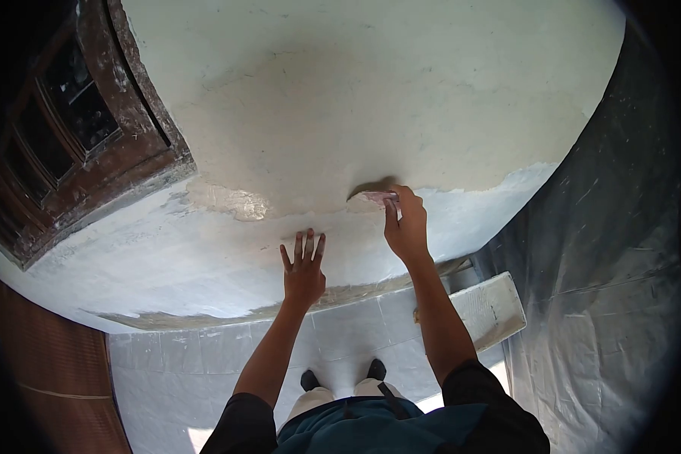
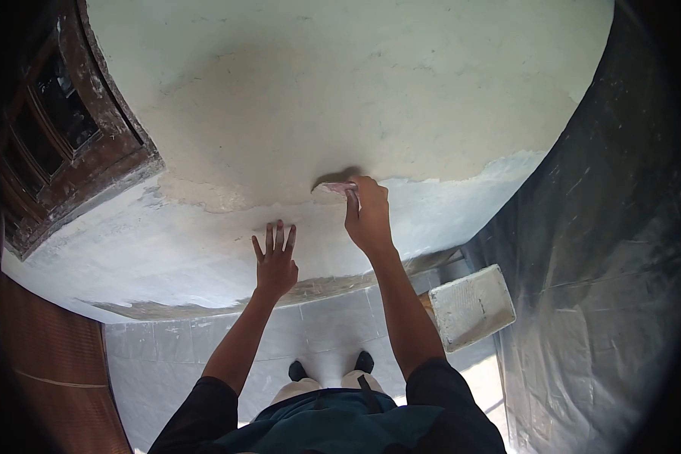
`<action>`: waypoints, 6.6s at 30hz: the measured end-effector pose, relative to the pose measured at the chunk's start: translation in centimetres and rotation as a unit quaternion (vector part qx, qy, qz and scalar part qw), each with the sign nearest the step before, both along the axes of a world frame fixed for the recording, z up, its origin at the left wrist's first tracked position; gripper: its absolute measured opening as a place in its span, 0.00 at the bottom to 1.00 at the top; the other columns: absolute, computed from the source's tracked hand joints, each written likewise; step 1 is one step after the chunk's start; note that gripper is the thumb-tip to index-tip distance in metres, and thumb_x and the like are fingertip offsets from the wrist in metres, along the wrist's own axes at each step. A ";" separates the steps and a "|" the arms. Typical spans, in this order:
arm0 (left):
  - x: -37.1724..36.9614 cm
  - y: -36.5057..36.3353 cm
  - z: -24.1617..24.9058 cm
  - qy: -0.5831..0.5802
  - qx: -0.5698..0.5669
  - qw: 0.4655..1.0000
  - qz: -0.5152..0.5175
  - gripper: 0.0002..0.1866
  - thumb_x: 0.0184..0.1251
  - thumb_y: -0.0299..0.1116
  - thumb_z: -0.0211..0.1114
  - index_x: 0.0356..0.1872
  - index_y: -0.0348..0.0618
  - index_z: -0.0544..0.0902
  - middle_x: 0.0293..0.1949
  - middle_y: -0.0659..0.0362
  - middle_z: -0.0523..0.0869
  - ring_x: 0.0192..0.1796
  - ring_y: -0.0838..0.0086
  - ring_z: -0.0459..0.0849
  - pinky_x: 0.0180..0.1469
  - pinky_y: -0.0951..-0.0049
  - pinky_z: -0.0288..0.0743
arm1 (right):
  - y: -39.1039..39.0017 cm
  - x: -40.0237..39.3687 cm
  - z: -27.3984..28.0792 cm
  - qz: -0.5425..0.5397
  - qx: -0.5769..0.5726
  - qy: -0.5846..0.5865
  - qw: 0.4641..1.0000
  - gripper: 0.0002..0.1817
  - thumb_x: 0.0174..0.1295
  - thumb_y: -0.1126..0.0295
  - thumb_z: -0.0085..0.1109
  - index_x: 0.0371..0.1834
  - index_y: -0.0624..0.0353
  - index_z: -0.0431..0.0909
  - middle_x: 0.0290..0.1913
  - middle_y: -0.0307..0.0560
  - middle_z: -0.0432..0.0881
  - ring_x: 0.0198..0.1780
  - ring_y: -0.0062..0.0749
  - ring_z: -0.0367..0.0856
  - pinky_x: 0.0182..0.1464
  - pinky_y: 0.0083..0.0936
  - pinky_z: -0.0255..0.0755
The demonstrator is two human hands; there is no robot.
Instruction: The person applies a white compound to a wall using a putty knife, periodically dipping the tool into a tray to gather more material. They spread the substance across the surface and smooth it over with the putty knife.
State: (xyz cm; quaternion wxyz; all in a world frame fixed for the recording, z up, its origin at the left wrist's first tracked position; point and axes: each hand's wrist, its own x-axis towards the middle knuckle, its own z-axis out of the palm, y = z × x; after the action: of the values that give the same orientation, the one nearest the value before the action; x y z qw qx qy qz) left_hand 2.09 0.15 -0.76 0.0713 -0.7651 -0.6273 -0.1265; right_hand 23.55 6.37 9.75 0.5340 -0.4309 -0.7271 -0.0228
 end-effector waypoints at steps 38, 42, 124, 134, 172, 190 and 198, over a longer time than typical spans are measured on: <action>-0.8 0.2 -0.9 0.070 0.025 0.997 -0.016 0.47 0.54 0.33 0.62 0.76 0.48 0.50 0.77 0.48 0.44 0.78 0.50 0.39 0.71 0.31 0.32 | 0.7 1.0 -4.9 0.019 -0.133 0.340 0.931 0.09 0.66 0.81 0.51 0.48 0.63 0.69 0.38 0.46 0.79 0.41 0.24 0.78 0.45 0.21 0.72; -1.0 0.3 -0.6 0.068 0.016 0.997 -0.018 0.46 0.54 0.33 0.62 0.76 0.48 0.50 0.77 0.48 0.45 0.78 0.50 0.40 0.71 0.32 0.32 | 0.9 2.3 -5.8 0.066 -0.100 0.477 0.871 0.10 0.67 0.82 0.49 0.49 0.63 0.68 0.41 0.44 0.78 0.42 0.23 0.76 0.46 0.20 0.70; -2.1 -0.4 0.6 0.091 0.009 0.995 -0.042 0.43 0.55 0.30 0.61 0.75 0.58 0.55 0.77 0.57 0.49 0.78 0.58 0.46 0.71 0.32 0.38 | 0.4 -1.8 -7.5 0.006 -0.125 0.631 0.766 0.09 0.67 0.80 0.48 0.49 0.65 0.69 0.41 0.46 0.77 0.41 0.24 0.75 0.47 0.22 0.72; -2.4 -0.6 1.2 0.118 0.009 0.992 -0.049 0.44 0.55 0.30 0.61 0.75 0.61 0.55 0.77 0.58 0.50 0.79 0.59 0.47 0.71 0.33 0.38 | 1.1 -5.5 -8.1 0.000 -0.116 0.557 0.822 0.09 0.66 0.80 0.49 0.48 0.64 0.71 0.38 0.44 0.77 0.37 0.23 0.74 0.43 0.22 0.71; -2.7 -0.8 1.7 0.118 -0.008 0.991 -0.066 0.43 0.56 0.30 0.61 0.75 0.61 0.55 0.78 0.57 0.48 0.79 0.58 0.46 0.71 0.32 0.39 | 1.0 0.4 -7.6 0.068 -0.117 0.617 0.775 0.07 0.67 0.80 0.47 0.46 0.63 0.72 0.40 0.41 0.77 0.38 0.20 0.74 0.43 0.21 0.71; 2.7 -2.4 0.8 0.087 -0.044 0.995 0.022 0.46 0.55 0.32 0.62 0.76 0.56 0.50 0.77 0.47 0.39 0.79 0.49 0.35 0.71 0.32 0.30 | 0.3 3.9 -10.3 0.071 -0.178 0.651 0.735 0.05 0.68 0.78 0.49 0.44 0.62 0.71 0.42 0.42 0.77 0.42 0.22 0.74 0.47 0.23 0.71; 8.5 -3.8 -0.7 0.011 -0.080 0.996 -0.045 0.45 0.55 0.30 0.62 0.76 0.56 0.51 0.77 0.48 0.41 0.79 0.51 0.39 0.73 0.37 0.36 | -3.6 5.9 -12.3 0.048 -0.272 0.593 0.756 0.06 0.67 0.78 0.53 0.46 0.63 0.72 0.42 0.41 0.78 0.43 0.20 0.75 0.47 0.21 0.70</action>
State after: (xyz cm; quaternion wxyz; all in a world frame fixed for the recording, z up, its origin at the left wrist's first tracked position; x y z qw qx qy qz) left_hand 10.60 -3.68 -1.42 0.0109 -0.7975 -0.5992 -0.0700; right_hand 29.47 2.79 -2.60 0.7187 -0.4503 -0.2598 0.4618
